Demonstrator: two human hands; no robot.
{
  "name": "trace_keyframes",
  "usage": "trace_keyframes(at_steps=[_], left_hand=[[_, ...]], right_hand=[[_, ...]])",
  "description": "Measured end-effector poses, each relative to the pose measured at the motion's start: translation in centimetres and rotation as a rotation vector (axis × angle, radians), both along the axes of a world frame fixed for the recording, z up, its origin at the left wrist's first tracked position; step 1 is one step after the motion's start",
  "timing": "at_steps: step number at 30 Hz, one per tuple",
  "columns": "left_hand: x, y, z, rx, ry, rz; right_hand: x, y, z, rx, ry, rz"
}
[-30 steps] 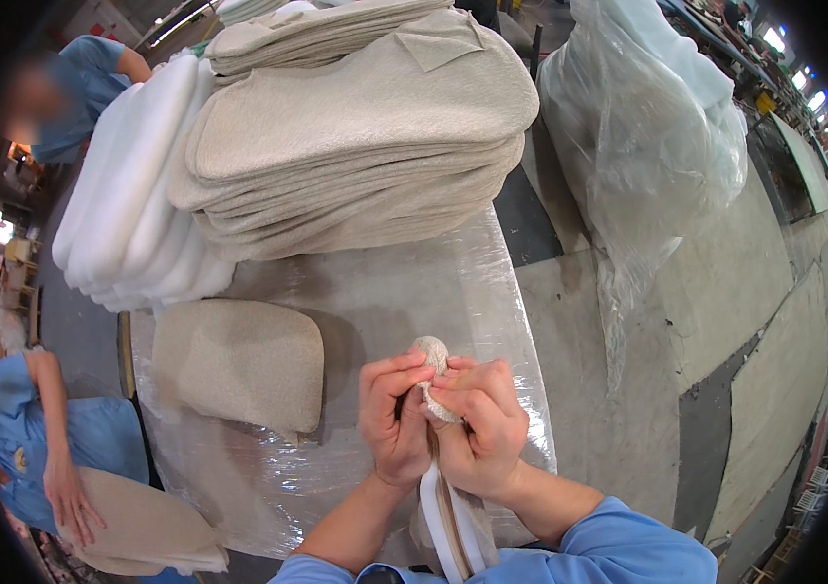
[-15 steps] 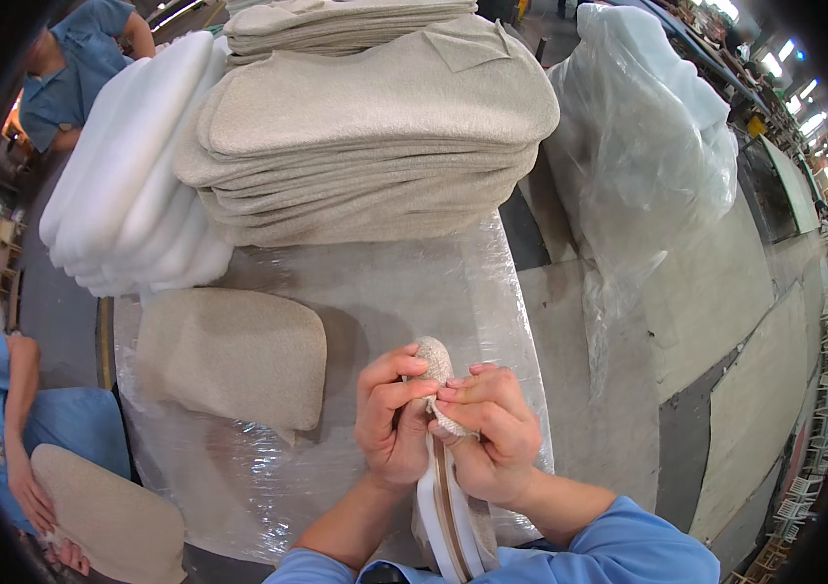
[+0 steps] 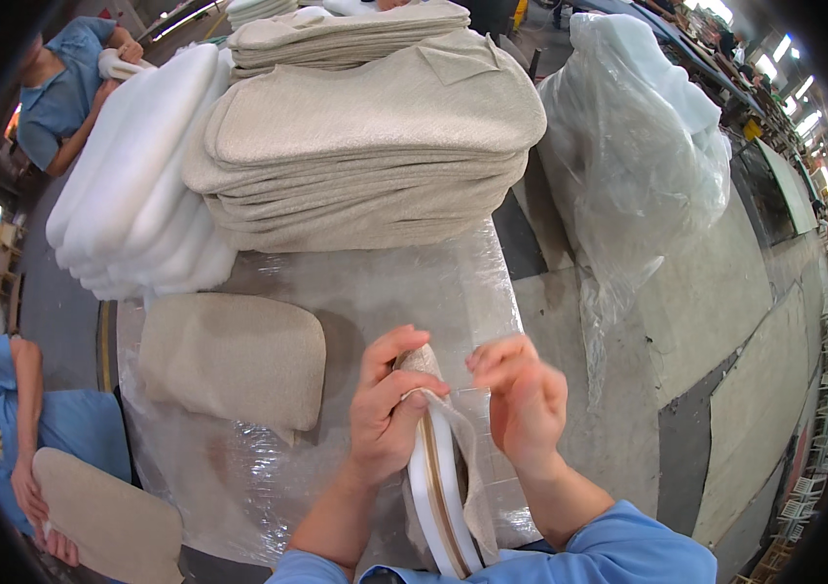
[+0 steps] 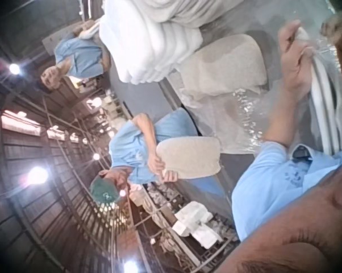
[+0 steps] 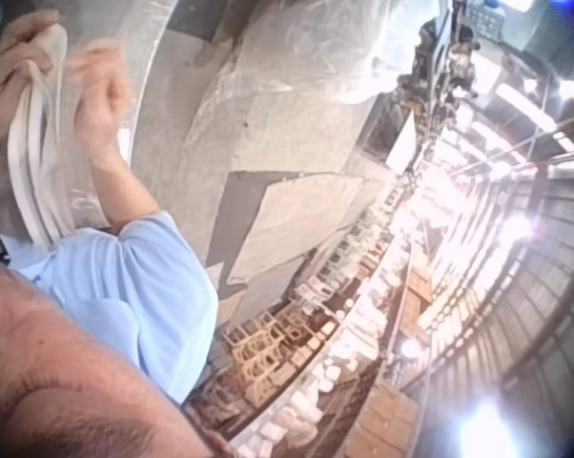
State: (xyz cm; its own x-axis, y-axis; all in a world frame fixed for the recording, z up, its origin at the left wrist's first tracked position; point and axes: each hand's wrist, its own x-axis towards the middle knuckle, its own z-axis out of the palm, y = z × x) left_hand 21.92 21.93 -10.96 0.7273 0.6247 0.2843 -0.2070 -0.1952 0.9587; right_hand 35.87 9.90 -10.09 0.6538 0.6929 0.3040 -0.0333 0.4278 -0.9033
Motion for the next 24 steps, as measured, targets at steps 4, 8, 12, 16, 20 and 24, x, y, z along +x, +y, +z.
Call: trace_keyframes(at_steps=[4,8,12,16,20,24], left_hand=[[0.7,-1.8,-0.9,0.052,-0.098,0.174],[0.8,-2.3,-1.5,0.069,-0.077,0.250],[0.7,-2.7,-1.8,0.023,-0.061,0.283],[0.6,-2.7,-1.6,0.059,-0.028,0.320],[0.7,-2.9,-2.0,0.073,-0.034,0.352],[1.1,-2.8,-2.7,0.027,-0.079,0.322]], right_hand=[[2.0,3.4,-3.6,-0.086,0.140,0.018],[0.8,5.3,-3.5,-0.037,0.171,0.384],[0.8,5.8,-3.8,-0.006,0.134,0.461],[0.4,5.7,-2.6,-0.184,0.119,0.449],[1.5,6.3,-1.7,-0.340,-0.015,0.504],[3.4,7.4,-0.3,-0.447,-0.160,0.641]])
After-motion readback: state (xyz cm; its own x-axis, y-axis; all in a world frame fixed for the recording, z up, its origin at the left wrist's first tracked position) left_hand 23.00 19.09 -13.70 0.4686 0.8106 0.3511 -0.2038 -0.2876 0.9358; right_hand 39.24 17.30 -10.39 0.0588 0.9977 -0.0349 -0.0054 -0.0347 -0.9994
